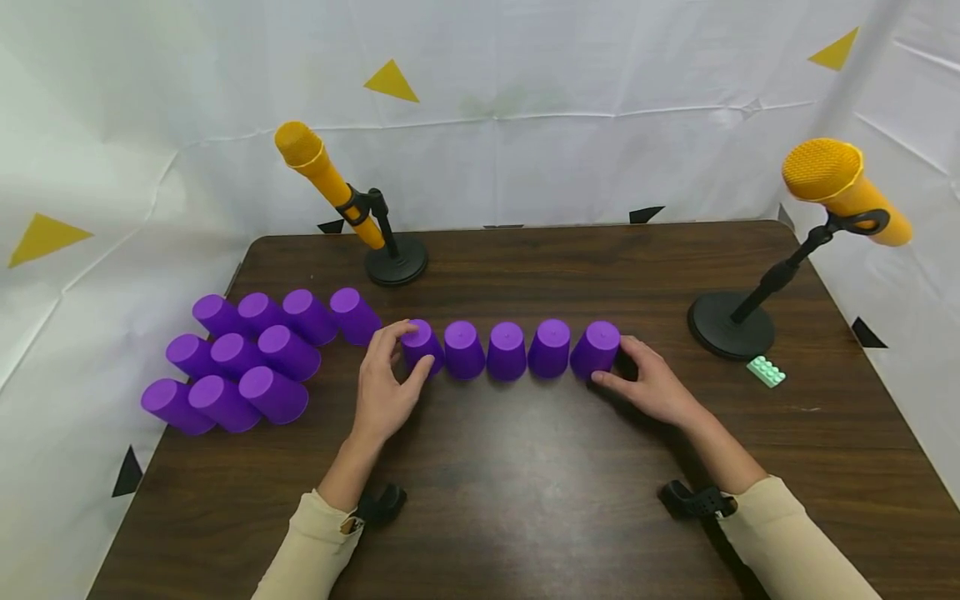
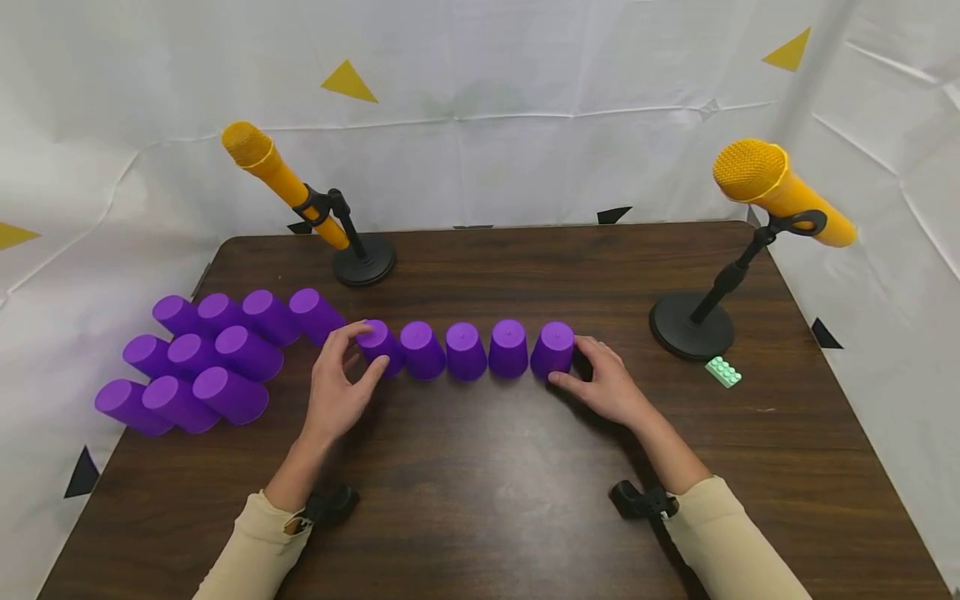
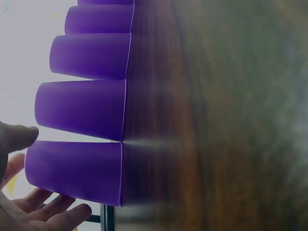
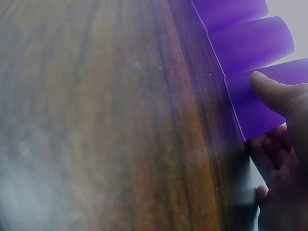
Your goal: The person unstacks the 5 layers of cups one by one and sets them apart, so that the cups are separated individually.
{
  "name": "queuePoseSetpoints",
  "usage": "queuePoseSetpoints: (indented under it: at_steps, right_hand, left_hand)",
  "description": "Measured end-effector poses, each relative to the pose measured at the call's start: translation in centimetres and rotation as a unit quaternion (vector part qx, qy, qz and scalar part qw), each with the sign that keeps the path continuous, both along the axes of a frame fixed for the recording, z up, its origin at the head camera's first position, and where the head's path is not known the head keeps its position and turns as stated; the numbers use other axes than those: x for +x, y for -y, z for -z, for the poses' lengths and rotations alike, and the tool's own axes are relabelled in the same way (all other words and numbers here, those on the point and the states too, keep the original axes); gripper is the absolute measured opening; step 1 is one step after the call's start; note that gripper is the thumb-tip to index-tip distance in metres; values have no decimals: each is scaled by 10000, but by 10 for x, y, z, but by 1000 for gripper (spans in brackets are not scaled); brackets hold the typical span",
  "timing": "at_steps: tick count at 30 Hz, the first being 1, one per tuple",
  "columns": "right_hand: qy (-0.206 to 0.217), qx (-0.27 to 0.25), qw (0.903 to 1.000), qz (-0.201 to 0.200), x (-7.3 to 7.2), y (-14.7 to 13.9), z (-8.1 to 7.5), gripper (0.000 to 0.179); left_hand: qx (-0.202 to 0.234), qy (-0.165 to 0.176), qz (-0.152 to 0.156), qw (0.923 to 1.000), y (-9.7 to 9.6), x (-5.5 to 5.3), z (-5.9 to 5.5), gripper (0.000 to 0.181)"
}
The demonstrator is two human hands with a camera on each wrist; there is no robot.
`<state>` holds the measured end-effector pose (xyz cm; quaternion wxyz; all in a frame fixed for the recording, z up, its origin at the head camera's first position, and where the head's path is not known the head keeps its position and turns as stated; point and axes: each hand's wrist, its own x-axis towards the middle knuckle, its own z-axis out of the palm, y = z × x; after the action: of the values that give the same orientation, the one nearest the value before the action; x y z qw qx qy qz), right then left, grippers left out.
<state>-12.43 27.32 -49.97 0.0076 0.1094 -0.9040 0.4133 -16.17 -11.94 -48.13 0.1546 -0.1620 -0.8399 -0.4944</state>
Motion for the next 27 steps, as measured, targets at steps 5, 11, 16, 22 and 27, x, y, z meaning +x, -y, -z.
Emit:
queuePoseSetpoints:
  at_steps: [5,11,16,22,27]
  right_hand:
    - [-46,-2,10000,-42,0,0,1,56]
    - [-23,-35,10000,-37,0,0,1,55]
    - [-80,-16,10000,-23,1,1,-1,54]
    - [-156,-33,9999,-36,2,3,-2,53]
    - [-93,-12,9999,-36,1,1,-3,55]
  left_hand:
    - [65,-78,63,9999,0,-1,2,36]
    - [248,13,91,9996,2,-5,3,37]
    - [255,60,16,9997,3,-6,3,34]
    - [201,-77,-133,9997,13,1,0,32]
    - [19,-371,-659,9971,34,10,-5,31]
